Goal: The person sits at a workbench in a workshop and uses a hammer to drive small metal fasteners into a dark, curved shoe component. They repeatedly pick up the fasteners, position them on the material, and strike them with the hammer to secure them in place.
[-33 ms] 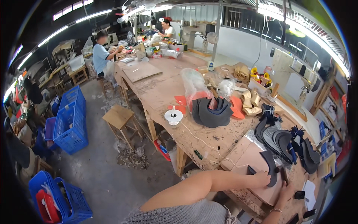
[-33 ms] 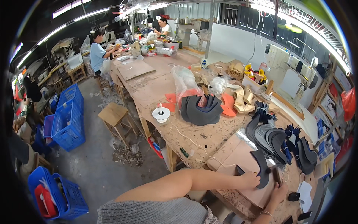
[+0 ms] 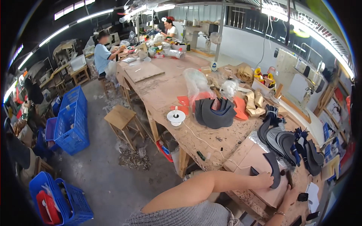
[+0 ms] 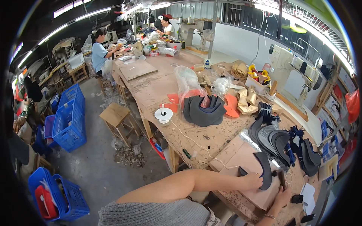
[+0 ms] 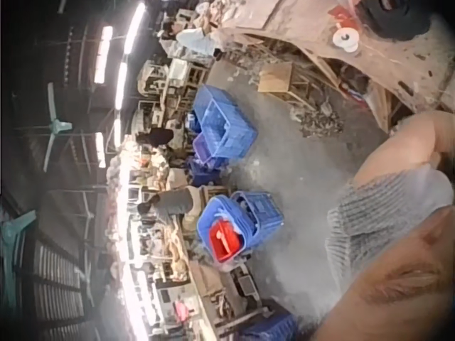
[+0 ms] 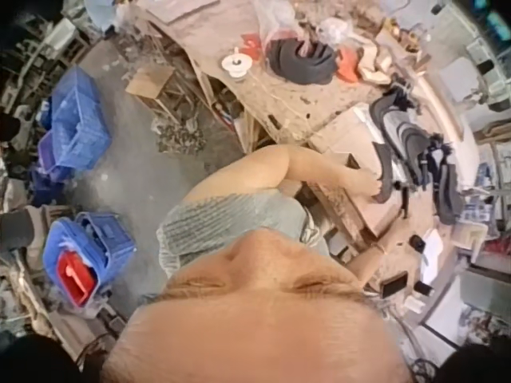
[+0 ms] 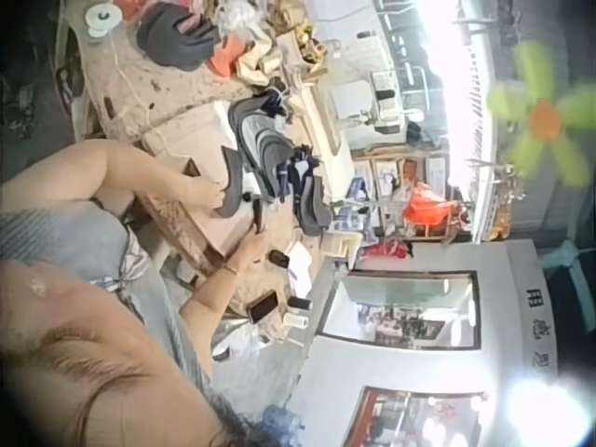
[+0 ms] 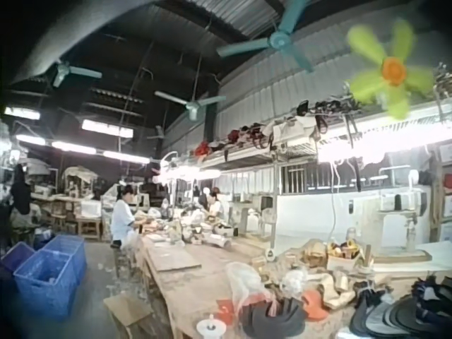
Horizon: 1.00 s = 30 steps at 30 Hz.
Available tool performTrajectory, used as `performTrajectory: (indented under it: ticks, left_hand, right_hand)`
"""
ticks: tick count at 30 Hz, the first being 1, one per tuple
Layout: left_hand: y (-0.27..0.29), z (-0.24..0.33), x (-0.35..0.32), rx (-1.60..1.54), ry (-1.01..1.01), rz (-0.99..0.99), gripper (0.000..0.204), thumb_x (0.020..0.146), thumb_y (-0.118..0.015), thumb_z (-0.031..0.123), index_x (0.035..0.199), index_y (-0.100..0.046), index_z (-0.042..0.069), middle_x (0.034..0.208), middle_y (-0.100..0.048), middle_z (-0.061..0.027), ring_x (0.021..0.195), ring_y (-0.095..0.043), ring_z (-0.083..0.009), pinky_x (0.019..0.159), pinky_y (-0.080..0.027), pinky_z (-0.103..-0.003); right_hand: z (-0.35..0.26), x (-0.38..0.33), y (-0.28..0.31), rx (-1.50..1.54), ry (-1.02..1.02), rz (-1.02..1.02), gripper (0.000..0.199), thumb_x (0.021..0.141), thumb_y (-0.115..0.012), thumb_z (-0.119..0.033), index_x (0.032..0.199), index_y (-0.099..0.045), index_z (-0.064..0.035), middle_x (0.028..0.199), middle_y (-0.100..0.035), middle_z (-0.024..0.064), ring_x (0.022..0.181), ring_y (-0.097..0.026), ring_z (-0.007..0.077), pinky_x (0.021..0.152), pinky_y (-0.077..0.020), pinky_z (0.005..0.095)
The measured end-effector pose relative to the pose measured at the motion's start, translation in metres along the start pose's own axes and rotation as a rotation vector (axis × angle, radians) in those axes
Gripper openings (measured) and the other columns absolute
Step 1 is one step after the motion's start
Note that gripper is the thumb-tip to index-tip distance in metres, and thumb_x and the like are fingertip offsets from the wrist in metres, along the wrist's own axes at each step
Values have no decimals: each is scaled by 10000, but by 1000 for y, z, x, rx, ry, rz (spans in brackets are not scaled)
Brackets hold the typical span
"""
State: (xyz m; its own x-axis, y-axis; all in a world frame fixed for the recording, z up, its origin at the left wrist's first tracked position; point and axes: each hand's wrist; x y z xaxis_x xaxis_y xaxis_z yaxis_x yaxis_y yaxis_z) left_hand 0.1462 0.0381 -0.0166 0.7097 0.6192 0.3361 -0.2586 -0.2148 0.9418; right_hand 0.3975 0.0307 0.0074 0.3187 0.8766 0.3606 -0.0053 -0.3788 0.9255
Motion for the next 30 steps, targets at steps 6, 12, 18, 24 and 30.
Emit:
performTrajectory:
  ticks: [6,12,18,24,30]
  left_hand:
    - [50,-61,-1,6,101,126,113,759,-639,161,854,-688,122,863,-667,-49,848,-665,-245,739,-508,-402]
    - [162,-136,-15,-200,177,582,266,800,-624,77,1038,-700,169,828,-654,-97,842,-664,-327,744,-513,-451]
    - [177,-237,-34,-190,361,302,322,785,-746,285,1060,-728,120,983,-709,-141,914,-675,-329,794,-527,-425]
    - [265,-320,-31,-83,394,768,175,775,-732,98,948,-753,100,890,-699,-135,881,-664,-310,792,-513,-390]
    - [237,-368,-124,17,451,750,189,736,-679,46,864,-730,175,918,-696,-25,1007,-624,-250,902,-435,-429]
  right_hand:
    - [52,-3,-6,-84,-234,19,346,918,-657,-301,1105,-624,-12,1029,-663,179,1004,-619,387,838,-499,470]
    - [14,-7,-6,383,82,336,226,901,-667,-160,1043,-613,7,965,-630,159,931,-619,352,823,-496,410]
    - [-93,-81,27,524,297,-4,156,821,-671,-54,965,-618,-22,990,-618,139,837,-616,306,726,-505,363]
    - [-100,-88,18,528,333,73,194,784,-733,-82,939,-624,-45,1015,-629,94,810,-628,291,695,-509,381]
    - [-98,-91,21,520,339,138,220,772,-754,-86,947,-628,-45,1014,-629,90,798,-630,278,688,-511,372]
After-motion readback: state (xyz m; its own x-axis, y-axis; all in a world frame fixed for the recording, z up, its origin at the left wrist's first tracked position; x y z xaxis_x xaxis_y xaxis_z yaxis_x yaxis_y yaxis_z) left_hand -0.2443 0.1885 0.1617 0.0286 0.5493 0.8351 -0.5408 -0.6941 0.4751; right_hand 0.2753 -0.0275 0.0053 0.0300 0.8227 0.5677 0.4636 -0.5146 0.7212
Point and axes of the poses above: each hand's wrist, its own x-axis towards the middle knuckle, its own y-axis out of the back of the hand, z = x × y
